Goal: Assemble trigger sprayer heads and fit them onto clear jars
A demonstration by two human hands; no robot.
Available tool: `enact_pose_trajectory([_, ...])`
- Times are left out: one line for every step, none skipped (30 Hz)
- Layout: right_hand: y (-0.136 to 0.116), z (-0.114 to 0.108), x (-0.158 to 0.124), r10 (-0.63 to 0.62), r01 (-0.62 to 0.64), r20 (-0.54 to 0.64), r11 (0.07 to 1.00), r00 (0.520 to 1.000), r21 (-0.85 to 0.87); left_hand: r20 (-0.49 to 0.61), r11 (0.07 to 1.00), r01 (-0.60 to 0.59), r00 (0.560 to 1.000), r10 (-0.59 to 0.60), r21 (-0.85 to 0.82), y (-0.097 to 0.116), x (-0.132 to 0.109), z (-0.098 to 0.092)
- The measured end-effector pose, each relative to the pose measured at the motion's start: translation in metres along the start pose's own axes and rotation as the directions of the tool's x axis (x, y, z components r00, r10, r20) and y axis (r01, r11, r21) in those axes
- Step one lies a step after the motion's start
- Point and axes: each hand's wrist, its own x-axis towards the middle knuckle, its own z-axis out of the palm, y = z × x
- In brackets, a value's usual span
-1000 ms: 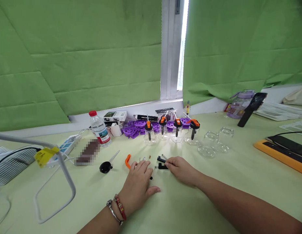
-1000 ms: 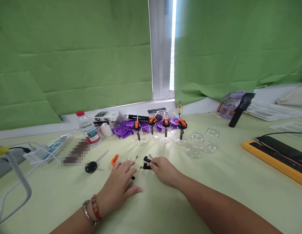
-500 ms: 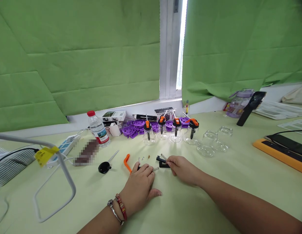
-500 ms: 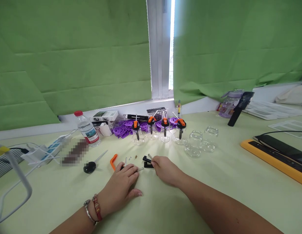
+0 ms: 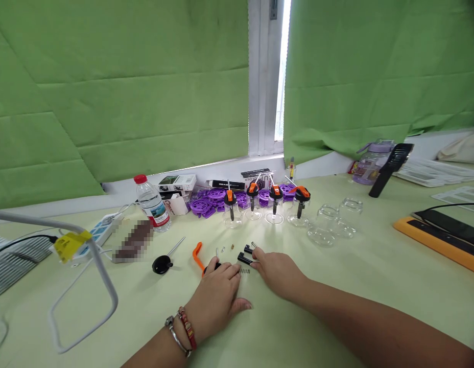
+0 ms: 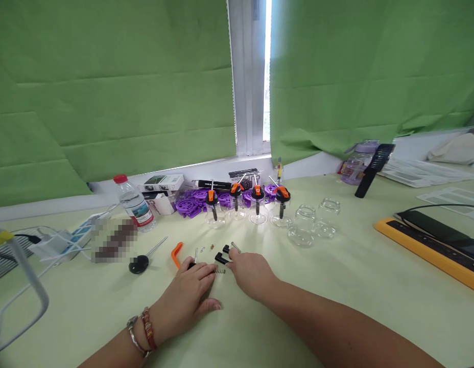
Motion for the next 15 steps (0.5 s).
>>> enact_pose_trajectory([-0.0008, -0.0003, -0.0014, -0.027, 0.027, -0.017, 1.000, 0.999, -0.013, 0.005, 1.000, 0.001, 1.000, -0.001, -0.003, -0.0001, 0.0001, 0.0001])
enact_pose_trajectory([-0.0020, -0.0005, -0.0030, -0.069, 0.068, -0.036, 0.997, 0.997, -0.020, 0.008, 1.000, 0.002, 1.000, -0.002, -0.004, -0.0002, 0.0002, 0.0002])
enact_pose_trajectory([-0.0033, -0.0004, -0.0045, -0.120, 0.119, -0.056, 0.993, 0.991, -0.022, 0.010, 1.000, 0.002, 1.000, -0.002, -0.003, -0.0004, 0.0003, 0.0002])
enact_pose_trajectory([-0.0048, 0.0001, -0.0057, -0.171, 0.170, -0.067, 0.985, 0.983, -0.022, 0.011, 1.000, 0.002, 1.000, -0.002, -0.002, -0.0005, 0.0005, 0.0002])
enact_pose_trajectory([-0.0062, 0.0010, -0.0065, -0.214, 0.213, -0.068, 0.977, 0.975, -0.022, 0.011, 1.000, 0.001, 1.000, -0.001, -0.001, -0.0006, 0.0007, 0.0002])
enact_pose_trajectory([-0.0075, 0.0022, -0.0069, -0.240, 0.239, -0.061, 0.971, 0.969, -0.022, 0.012, 1.000, -0.001, 1.000, 0.001, 0.000, -0.0007, 0.0007, 0.0001])
enact_pose_trajectory([-0.0085, 0.0037, -0.0067, -0.251, 0.250, -0.050, 0.968, 0.967, -0.023, 0.016, 1.000, -0.002, 1.000, 0.002, 0.000, -0.0007, 0.0007, -0.0001])
enact_pose_trajectory([-0.0092, 0.0053, -0.0062, -0.249, 0.248, -0.039, 0.968, 0.968, -0.022, 0.020, 1.000, -0.002, 1.000, 0.002, 0.002, -0.0007, 0.0005, -0.0003])
enact_pose_trajectory([-0.0095, 0.0067, -0.0056, -0.241, 0.241, -0.032, 0.970, 0.970, -0.020, 0.024, 1.000, -0.001, 1.000, 0.000, 0.007, -0.0008, 0.0001, -0.0006])
enact_pose_trajectory([-0.0095, 0.0077, -0.0049, -0.231, 0.231, -0.031, 0.973, 0.972, -0.013, 0.024, 1.000, 0.003, 1.000, -0.004, 0.015, -0.0009, -0.0003, -0.0009])
enact_pose_trajectory([-0.0092, 0.0084, -0.0042, -0.221, 0.222, -0.033, 0.975, 0.975, -0.002, 0.020, 1.000, 0.009, 1.000, -0.009, 0.026, -0.0011, -0.0009, -0.0011])
enact_pose_trajectory([-0.0087, 0.0085, -0.0037, -0.211, 0.212, -0.035, 0.977, 0.977, 0.011, 0.012, 0.999, 0.014, 1.000, -0.014, 0.038, -0.0014, -0.0016, -0.0013])
enact_pose_trajectory([-0.0080, 0.0082, -0.0035, -0.200, 0.201, -0.037, 0.979, 0.979, 0.026, 0.003, 0.999, 0.018, 1.000, -0.018, 0.049, -0.0019, -0.0023, -0.0014])
enact_pose_trajectory([-0.0073, 0.0073, -0.0035, -0.188, 0.190, -0.038, 0.981, 0.981, 0.040, -0.006, 0.998, 0.021, 1.000, -0.021, 0.057, -0.0024, -0.0029, -0.0014])
enact_pose_trajectory([-0.0065, 0.0059, -0.0036, -0.175, 0.177, -0.042, 0.983, 0.984, 0.056, -0.014, 0.998, 0.021, 1.000, -0.021, 0.063, -0.0029, -0.0036, -0.0013])
